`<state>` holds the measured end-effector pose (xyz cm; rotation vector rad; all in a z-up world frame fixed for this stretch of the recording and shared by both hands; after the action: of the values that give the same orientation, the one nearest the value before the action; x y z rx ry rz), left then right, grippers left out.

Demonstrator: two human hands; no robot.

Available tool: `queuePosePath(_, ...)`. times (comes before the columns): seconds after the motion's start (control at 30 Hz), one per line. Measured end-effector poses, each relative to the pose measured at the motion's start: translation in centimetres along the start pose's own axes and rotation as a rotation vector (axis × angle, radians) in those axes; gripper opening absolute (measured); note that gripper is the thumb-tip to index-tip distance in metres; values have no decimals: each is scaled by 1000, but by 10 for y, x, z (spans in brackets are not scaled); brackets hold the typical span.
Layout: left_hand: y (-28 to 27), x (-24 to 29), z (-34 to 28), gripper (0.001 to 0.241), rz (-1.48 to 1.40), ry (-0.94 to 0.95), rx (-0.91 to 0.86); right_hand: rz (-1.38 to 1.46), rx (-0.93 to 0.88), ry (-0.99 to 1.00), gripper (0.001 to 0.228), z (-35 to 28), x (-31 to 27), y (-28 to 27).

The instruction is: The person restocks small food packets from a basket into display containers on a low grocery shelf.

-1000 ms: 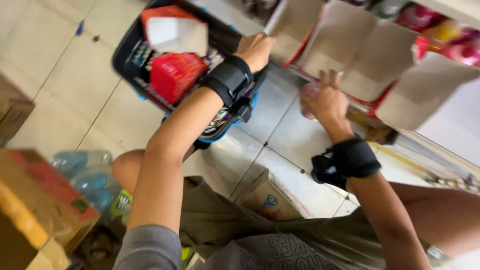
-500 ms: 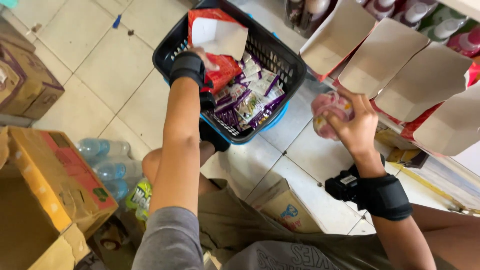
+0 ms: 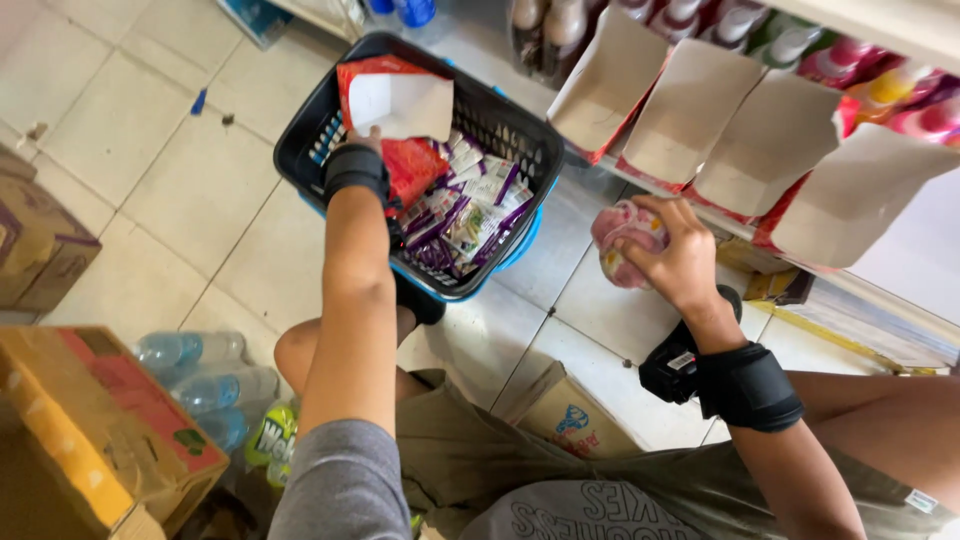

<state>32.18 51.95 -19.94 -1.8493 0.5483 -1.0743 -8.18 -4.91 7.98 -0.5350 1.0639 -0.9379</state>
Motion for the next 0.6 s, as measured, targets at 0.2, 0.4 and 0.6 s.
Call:
queuePosePath(0.2, -88, 61, -145, 150, 456, 266, -349, -45, -25, -41, 54, -7, 13, -5)
queuePosePath(0.4, -125, 145, -232, 118, 519, 237, -356, 27, -152, -54, 54, -1, -5, 18)
queuePosePath(0.6, -99, 152, -209, 113, 439, 184, -320, 79, -271, -174, 52, 5, -20, 41)
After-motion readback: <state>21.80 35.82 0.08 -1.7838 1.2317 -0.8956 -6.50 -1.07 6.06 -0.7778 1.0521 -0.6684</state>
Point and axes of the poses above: each hand's wrist, its own z-axis towards the middle knuckle, its own y-axis out of the palm, x = y × z, the point moved 7 cm from there along z, towards the middle knuckle, and after that the axes turned 15 degrees about -z, right-handed, at the moved point
